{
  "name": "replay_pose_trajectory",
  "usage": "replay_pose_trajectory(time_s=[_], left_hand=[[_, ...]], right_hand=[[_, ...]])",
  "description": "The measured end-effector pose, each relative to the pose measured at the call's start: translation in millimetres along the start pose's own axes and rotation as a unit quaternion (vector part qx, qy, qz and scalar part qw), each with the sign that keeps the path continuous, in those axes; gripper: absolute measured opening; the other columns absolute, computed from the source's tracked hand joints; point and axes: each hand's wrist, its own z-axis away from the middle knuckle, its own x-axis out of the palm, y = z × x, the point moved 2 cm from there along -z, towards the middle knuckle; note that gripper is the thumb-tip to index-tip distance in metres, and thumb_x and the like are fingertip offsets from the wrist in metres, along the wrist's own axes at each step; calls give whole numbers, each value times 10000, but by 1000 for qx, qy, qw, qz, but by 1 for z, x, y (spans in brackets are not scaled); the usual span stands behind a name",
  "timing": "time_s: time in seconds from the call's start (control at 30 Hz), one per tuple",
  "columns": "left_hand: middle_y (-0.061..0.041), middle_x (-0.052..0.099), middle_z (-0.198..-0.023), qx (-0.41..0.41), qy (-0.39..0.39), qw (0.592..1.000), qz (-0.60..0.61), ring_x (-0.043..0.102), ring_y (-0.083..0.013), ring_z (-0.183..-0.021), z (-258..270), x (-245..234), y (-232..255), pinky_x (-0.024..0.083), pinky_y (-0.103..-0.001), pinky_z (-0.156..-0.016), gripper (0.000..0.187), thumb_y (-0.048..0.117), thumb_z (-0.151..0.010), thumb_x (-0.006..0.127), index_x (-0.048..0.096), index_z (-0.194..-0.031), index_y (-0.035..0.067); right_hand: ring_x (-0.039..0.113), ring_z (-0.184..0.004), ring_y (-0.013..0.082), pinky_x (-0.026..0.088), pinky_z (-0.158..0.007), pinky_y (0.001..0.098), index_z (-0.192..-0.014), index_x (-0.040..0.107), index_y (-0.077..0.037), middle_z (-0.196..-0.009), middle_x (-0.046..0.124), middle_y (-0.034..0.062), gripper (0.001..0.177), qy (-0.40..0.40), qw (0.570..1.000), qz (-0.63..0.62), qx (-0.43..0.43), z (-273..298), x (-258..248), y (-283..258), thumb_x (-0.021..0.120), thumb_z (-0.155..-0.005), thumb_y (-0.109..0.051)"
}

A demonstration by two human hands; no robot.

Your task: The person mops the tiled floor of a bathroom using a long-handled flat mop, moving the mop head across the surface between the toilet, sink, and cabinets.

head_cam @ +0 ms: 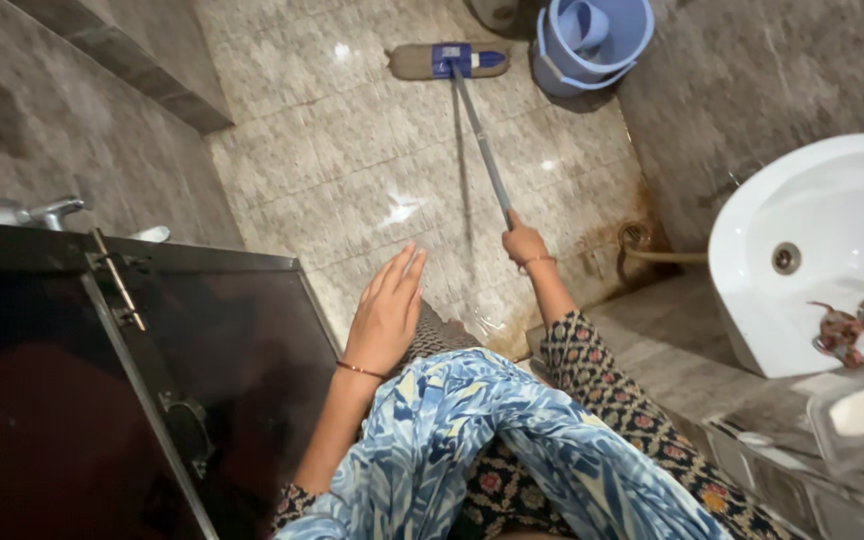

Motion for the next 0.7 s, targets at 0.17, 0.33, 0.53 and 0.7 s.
replay_pose_trajectory(time_s=[0.17, 0.33, 0.53, 0.7], left_hand=[[-151, 487, -1550, 30, -21, 999, 1, 503, -368, -1374, 1, 30, 28, 417, -456, -1120, 508, 116, -1000, 563, 482, -1499, 71], [-159, 509, -1527, 66, -39, 997, 19, 516, -367, -1353, -1, 53, 50, 430, -455, -1110, 531, 100, -967, 581, 482, -1487, 64], [-161, 537, -1488, 76, -53, 996, 16, 530, -362, -1345, -5, 67, 58, 436, -450, -1111, 517, 91, -966, 587, 494, -1474, 54], [-166, 546, -1492, 46, -48, 998, 8, 535, -358, -1339, -10, 62, 43, 440, -440, -1115, 458, 105, -1000, 584, 509, -1449, 56]], right_hand=[[697, -893, 456, 555, -811, 534, -1575, 351, -217, -959, 721, 299, 827, 28, 988, 104, -112, 78, 23, 67, 690, -824, -285], [684, -1015, 478, 542, -880, 519, -1546, 404, -262, -1103, 702, 312, 755, 18, 991, 64, -117, 190, 0, 111, 686, -847, -313], [655, -1077, 466, 525, -928, 513, -1491, 453, -333, -1109, 699, 275, 667, -58, 995, 80, 31, 318, -64, 106, 699, -888, -479], [686, -1030, 455, 543, -907, 509, -1508, 459, -393, -1044, 719, 274, 711, -61, 992, 89, 59, 332, -77, 118, 703, -843, -331]])
